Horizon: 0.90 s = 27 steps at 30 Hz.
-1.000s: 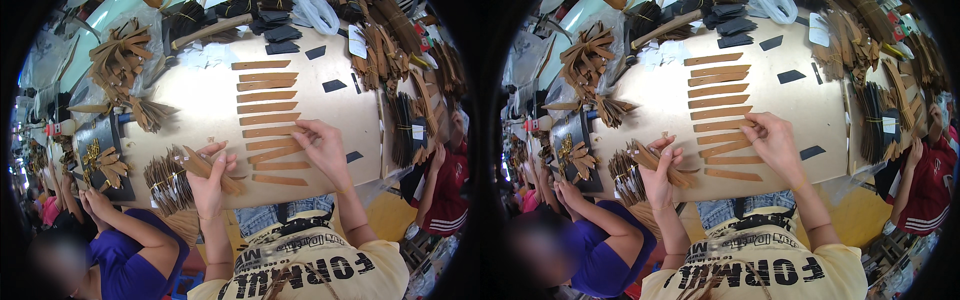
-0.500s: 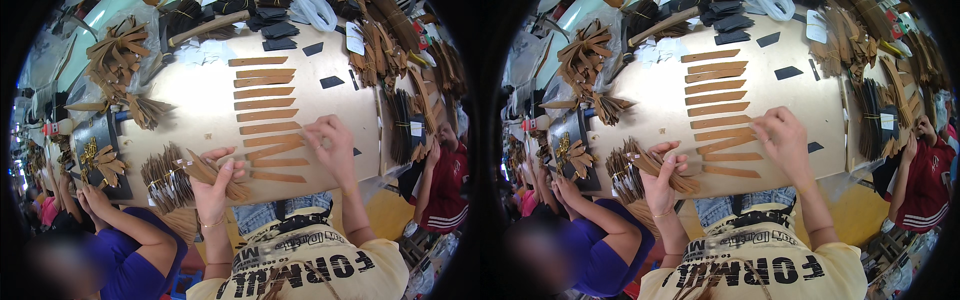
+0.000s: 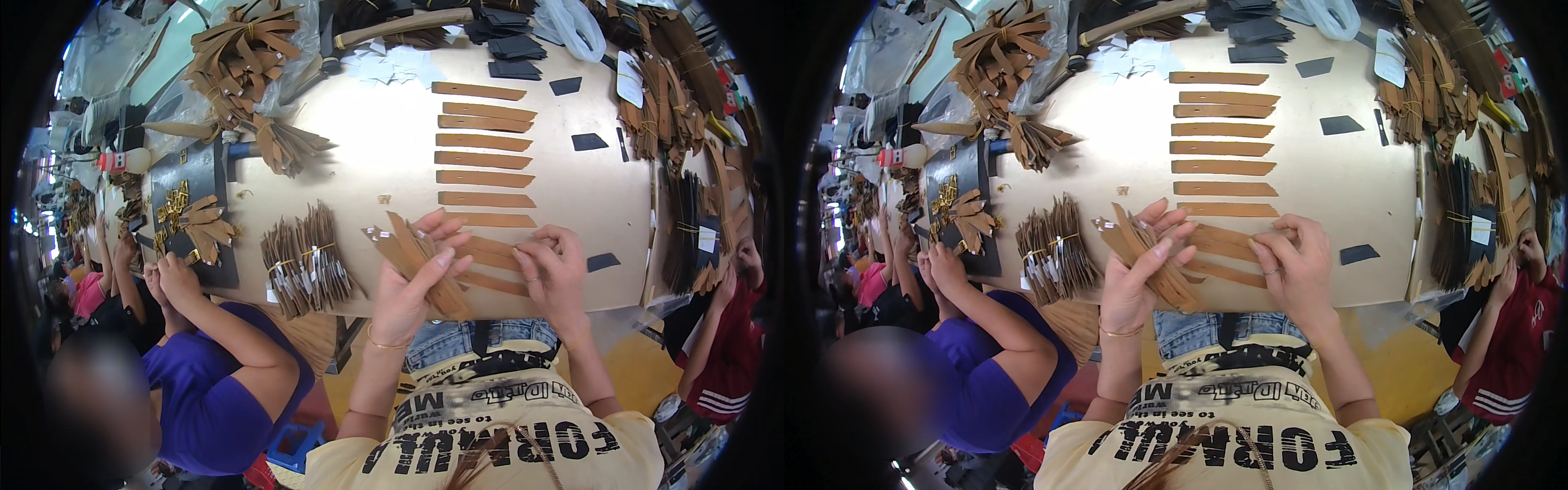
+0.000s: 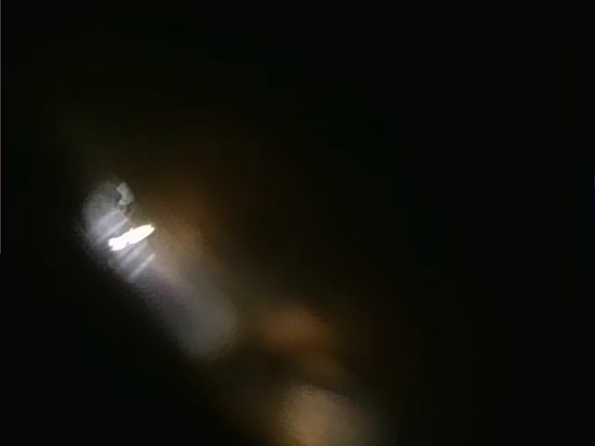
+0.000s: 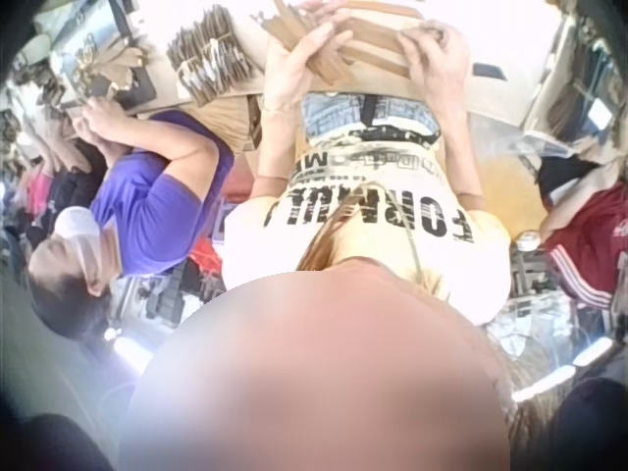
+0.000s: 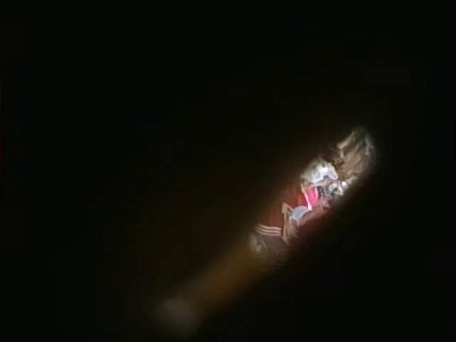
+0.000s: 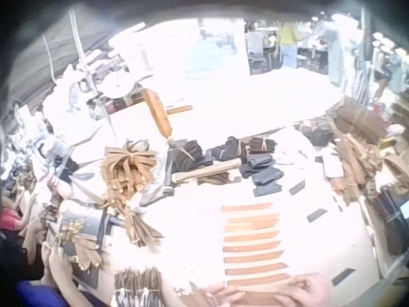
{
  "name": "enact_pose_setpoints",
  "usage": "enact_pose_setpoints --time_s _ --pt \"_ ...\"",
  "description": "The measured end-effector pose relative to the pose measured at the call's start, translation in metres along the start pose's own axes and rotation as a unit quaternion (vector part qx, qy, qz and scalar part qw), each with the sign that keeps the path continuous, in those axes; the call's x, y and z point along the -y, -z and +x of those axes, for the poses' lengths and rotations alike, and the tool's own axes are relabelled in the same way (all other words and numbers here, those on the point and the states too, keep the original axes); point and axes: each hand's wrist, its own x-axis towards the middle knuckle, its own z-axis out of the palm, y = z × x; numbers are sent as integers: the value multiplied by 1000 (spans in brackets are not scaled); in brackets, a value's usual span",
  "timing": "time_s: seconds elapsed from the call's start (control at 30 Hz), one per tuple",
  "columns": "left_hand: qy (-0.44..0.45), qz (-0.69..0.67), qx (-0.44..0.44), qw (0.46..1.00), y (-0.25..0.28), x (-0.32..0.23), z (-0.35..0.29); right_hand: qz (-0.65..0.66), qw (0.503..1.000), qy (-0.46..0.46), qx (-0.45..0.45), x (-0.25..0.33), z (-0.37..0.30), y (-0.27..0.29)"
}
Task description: The person assembles small flat craft pieces by hand at a shared workbench. They pick up individual pieces, align them, and place them into neat rows on the table. The person also gathers and organizes bundles of similar pieces, arranging them for further processing.
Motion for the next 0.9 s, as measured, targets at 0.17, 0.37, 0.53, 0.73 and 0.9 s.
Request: enact_pose_setpoints --time_s 0.17,0.37,0.53,0.73,0.9 --pt "15 -45 22 999 -4 3 1 275 947 -115 123 23 13 9" --pt "-70 -78 -45 993 -9 3 5 404 866 -171 239 54 27 -3" --pt "-48 -26 -62 997 -3 5 5 397 877 -154 222 68 40 -17" --pt "-126 -92 -93 983 23 1 7 237 954 17 184 58 70 -13" --pt "-202 -73 -139 967 44 -17 4 -43 994 47 90 59 70 -34"
